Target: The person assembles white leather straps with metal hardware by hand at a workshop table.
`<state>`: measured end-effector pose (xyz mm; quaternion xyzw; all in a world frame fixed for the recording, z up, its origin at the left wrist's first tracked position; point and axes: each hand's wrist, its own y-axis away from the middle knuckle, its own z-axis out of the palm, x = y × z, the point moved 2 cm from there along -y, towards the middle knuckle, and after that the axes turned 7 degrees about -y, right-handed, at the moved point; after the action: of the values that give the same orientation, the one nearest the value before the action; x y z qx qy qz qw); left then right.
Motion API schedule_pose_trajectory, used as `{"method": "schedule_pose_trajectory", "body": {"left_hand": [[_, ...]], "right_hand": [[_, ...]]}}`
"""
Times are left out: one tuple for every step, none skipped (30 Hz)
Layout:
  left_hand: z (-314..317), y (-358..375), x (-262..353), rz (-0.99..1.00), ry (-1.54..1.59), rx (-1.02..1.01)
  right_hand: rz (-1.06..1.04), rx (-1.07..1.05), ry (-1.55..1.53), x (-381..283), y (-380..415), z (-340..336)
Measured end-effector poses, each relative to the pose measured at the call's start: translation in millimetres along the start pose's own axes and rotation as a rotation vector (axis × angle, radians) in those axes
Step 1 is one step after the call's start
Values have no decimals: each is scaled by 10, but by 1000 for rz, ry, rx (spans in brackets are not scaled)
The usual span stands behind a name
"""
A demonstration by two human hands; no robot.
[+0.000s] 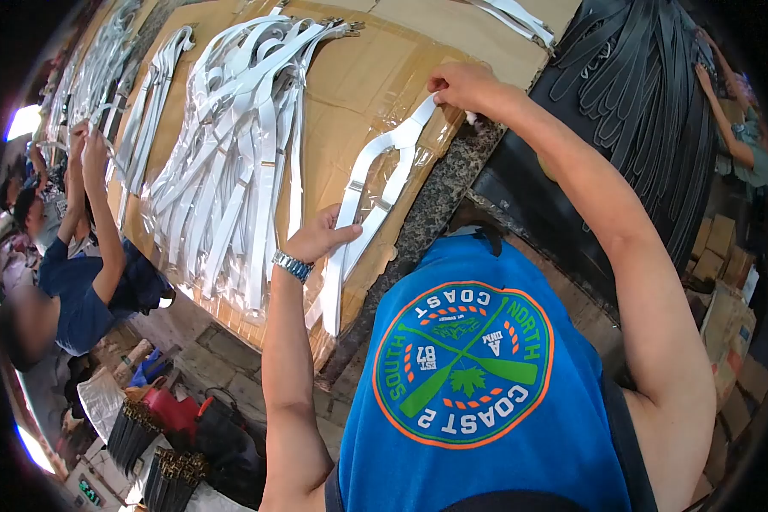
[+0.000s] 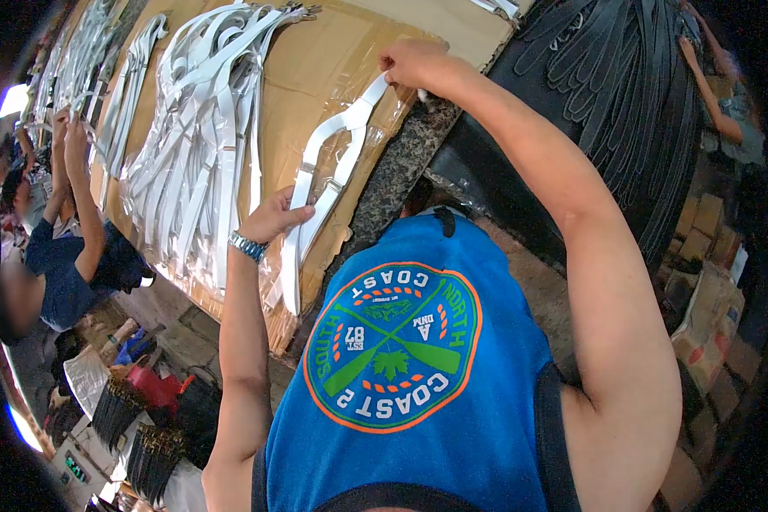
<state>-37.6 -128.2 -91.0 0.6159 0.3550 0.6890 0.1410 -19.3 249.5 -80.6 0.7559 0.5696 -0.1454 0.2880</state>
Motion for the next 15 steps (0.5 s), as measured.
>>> {"method": "schedule_pose_trajectory", "body": {"left_hand": [[-19,-24,-5,-14,-30,11],[-17,-46,0,18,-31,15],[0,-64,23,50,-32,20],[2,-80,37,83,-33,26],[-52,-101,-1,74,-74,59],[-83,-138,-43,68,-116,93],[-113,-176,-75,62,-159,125],[-127,-233,-96,76,-141,159],[-124,-241,3,82,-175,240],[-112,-224,181,89,-209,321],[-98,-233,317,97,-244,402],[-83,-295,390,126,-235,467],[-59,-357,479,144,-251,500],[-33,-418,574,162,-267,534],[-22,-492,637,180,-283,568]], "right_hand": [[-30,8,29,-5,-5,57],[-61,16,59,-6,-18,104],[-67,8,107,-63,11,96],[-75,1,156,-166,83,67],[-83,-9,201,-274,117,64],[-87,-18,223,-329,145,69],[-91,-27,245,-374,168,74],[-94,-34,268,-404,182,82],[-94,-37,287,-425,186,96],[-94,-39,306,-442,184,114],[-93,-40,326,-452,191,132],[-115,10,323,-460,212,147],[-137,60,320,-474,236,175],[-160,109,317,-489,262,206],[-167,112,295,-513,297,243]]}}
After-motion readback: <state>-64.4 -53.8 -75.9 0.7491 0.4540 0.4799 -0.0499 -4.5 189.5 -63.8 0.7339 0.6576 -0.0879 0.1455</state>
